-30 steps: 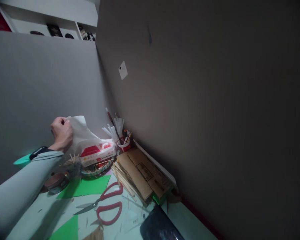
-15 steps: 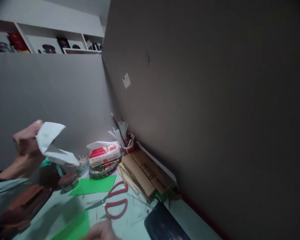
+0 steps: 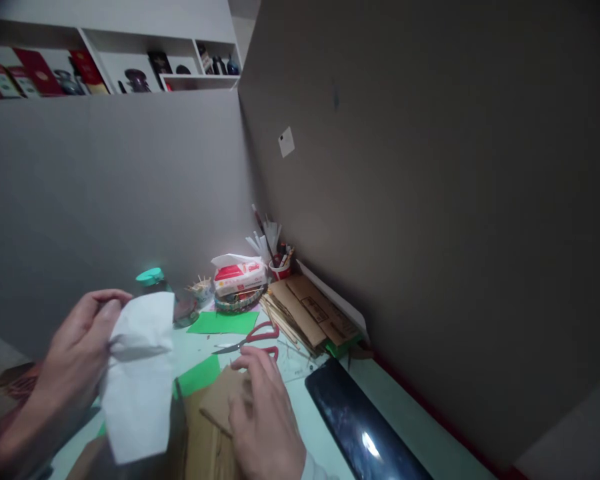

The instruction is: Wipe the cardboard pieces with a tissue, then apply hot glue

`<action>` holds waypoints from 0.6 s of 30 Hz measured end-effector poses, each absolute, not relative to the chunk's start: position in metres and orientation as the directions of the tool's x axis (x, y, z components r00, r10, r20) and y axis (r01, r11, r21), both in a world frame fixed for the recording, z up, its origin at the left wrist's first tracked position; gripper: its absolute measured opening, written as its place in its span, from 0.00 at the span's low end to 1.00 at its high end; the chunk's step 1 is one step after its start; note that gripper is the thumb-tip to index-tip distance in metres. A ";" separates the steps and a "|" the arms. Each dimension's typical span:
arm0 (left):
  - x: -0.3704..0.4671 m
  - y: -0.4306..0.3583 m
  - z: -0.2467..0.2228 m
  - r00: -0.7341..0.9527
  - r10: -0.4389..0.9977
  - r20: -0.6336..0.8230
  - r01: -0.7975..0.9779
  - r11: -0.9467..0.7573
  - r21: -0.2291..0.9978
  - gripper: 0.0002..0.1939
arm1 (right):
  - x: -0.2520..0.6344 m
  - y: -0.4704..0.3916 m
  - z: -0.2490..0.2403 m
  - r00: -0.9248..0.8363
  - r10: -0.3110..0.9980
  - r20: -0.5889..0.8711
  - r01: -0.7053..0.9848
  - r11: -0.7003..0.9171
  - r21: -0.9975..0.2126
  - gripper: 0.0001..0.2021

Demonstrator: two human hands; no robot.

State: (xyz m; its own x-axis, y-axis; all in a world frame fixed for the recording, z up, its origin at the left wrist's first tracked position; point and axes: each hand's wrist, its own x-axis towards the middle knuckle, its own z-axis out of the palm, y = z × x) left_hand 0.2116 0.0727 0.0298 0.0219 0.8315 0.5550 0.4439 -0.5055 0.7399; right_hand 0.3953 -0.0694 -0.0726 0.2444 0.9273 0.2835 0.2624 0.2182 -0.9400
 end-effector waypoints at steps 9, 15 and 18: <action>0.276 -0.005 -0.002 0.456 0.735 0.502 0.250 -0.648 0.720 0.10 | 0.392 -0.090 -0.051 -0.060 0.995 0.077 -0.267 0.058 -0.962 0.28; 0.265 -0.008 -0.028 0.368 0.872 0.323 0.146 -0.397 0.906 0.18 | 0.398 -0.077 -0.066 0.394 0.909 0.139 -0.018 0.158 -0.987 0.24; 0.254 -0.009 -0.043 0.442 0.844 0.303 0.026 -0.350 0.936 0.26 | 0.391 -0.074 -0.075 0.262 0.823 0.504 0.358 0.402 -0.842 0.20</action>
